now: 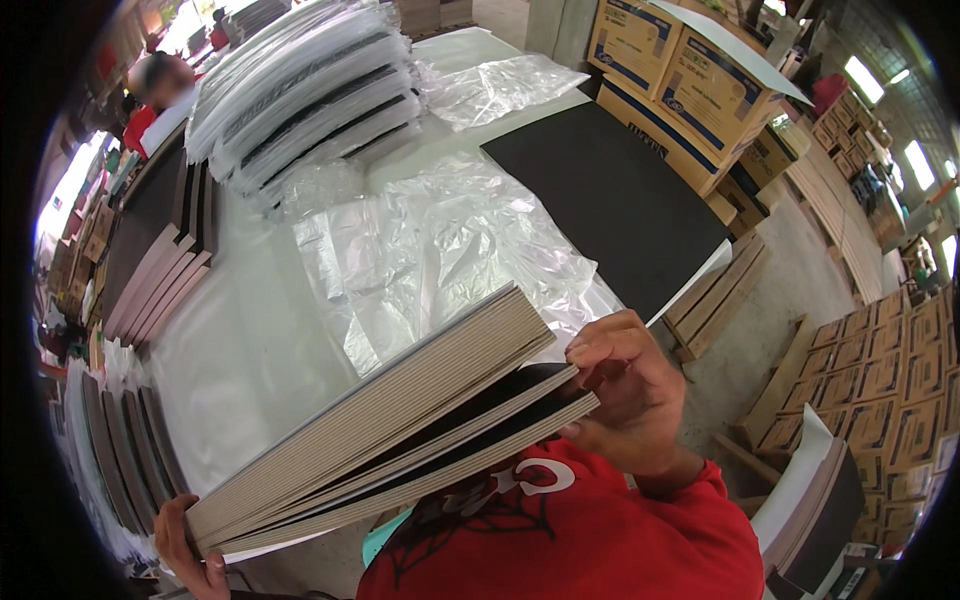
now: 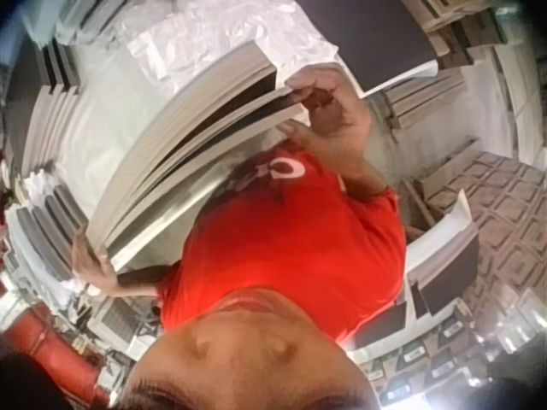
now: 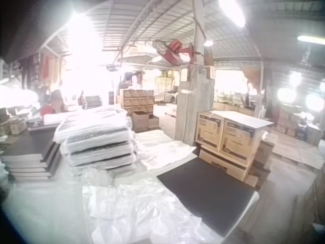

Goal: The person organizes flat cardboard folder covers on a table by flipping through stacks, aligning them, and placing them on separate stacks.

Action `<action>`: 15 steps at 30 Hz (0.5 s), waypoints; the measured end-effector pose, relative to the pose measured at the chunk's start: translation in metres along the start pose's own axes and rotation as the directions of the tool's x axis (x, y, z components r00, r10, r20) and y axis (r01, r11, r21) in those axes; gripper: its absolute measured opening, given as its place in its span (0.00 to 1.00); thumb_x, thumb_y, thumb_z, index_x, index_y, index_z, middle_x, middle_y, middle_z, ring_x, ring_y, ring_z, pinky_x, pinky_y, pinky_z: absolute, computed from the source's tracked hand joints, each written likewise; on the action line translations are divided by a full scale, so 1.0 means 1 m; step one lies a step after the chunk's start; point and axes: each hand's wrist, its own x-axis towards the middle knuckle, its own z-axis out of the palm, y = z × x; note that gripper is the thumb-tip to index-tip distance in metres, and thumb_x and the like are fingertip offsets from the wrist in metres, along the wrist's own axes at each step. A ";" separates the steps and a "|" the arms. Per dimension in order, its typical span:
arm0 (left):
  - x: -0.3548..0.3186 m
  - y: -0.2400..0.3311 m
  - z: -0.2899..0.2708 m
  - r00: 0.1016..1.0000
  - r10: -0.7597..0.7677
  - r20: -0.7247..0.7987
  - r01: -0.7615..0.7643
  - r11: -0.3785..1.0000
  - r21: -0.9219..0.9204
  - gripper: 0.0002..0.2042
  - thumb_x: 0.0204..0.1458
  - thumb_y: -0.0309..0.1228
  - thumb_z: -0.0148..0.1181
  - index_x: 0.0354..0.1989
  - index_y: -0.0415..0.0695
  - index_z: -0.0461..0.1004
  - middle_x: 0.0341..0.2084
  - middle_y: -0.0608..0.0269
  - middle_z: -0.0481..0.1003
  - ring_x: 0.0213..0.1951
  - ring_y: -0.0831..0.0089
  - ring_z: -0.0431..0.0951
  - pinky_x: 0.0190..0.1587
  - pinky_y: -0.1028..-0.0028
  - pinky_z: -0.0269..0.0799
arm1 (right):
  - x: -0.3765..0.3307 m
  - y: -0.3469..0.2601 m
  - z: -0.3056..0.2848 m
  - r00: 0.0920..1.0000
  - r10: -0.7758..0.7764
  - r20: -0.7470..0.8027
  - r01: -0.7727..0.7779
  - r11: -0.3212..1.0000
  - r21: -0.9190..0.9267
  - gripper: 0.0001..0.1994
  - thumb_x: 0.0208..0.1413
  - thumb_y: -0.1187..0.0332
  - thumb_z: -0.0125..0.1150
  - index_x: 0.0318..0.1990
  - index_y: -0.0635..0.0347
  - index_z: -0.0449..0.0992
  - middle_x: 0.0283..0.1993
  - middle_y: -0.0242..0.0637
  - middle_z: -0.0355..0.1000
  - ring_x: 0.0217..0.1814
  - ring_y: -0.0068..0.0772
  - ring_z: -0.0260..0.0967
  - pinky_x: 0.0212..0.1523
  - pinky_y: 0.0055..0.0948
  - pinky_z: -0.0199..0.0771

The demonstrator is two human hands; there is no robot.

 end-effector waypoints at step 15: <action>0.007 0.007 0.001 0.996 0.071 -0.047 -0.070 0.997 0.027 0.31 0.49 0.58 0.39 0.36 0.34 0.68 0.30 0.49 0.69 0.33 0.56 0.70 0.37 0.63 0.63 | 0.003 -0.002 0.001 0.999 0.051 0.017 -0.052 0.997 0.053 0.30 0.36 0.88 0.63 0.53 0.69 0.65 0.45 0.38 0.61 0.44 0.23 0.64 0.47 0.23 0.69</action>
